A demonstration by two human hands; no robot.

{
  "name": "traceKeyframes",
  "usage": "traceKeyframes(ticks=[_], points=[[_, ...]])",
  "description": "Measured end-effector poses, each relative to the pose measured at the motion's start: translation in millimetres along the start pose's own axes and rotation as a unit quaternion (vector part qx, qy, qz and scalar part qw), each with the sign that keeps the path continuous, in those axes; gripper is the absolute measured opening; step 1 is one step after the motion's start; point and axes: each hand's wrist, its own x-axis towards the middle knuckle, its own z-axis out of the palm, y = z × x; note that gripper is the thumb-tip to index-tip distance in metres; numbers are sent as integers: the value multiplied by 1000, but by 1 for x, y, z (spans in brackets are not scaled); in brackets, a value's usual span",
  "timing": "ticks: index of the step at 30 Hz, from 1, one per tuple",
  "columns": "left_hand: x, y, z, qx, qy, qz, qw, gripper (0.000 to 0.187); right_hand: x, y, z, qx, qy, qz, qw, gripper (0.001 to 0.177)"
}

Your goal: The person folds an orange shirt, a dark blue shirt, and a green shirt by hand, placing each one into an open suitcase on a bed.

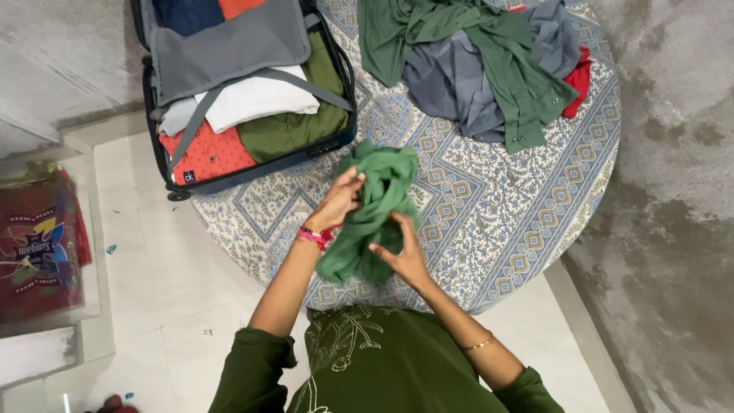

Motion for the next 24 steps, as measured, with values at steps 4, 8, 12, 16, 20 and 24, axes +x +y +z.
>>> traceKeyframes(ticks=[4,8,12,16,20,24], points=[[-31,72,38,-288,-45,38,956,38,2,39,-1,-138,116,-59,982,107],[-36,107,36,-127,11,72,989,38,23,130,-31,148,-5,221,964,37],[-18,140,-8,218,170,190,942,39,85,152,-129,330,159,338,867,37],[-35,200,-8,49,203,235,949,42,139,86,-255,567,212,173,777,36],[-53,237,39,-62,89,312,944,46,165,8,-306,700,267,30,662,41],[-75,220,62,-215,-141,307,916,39,167,-2,-336,789,331,-71,513,48]])
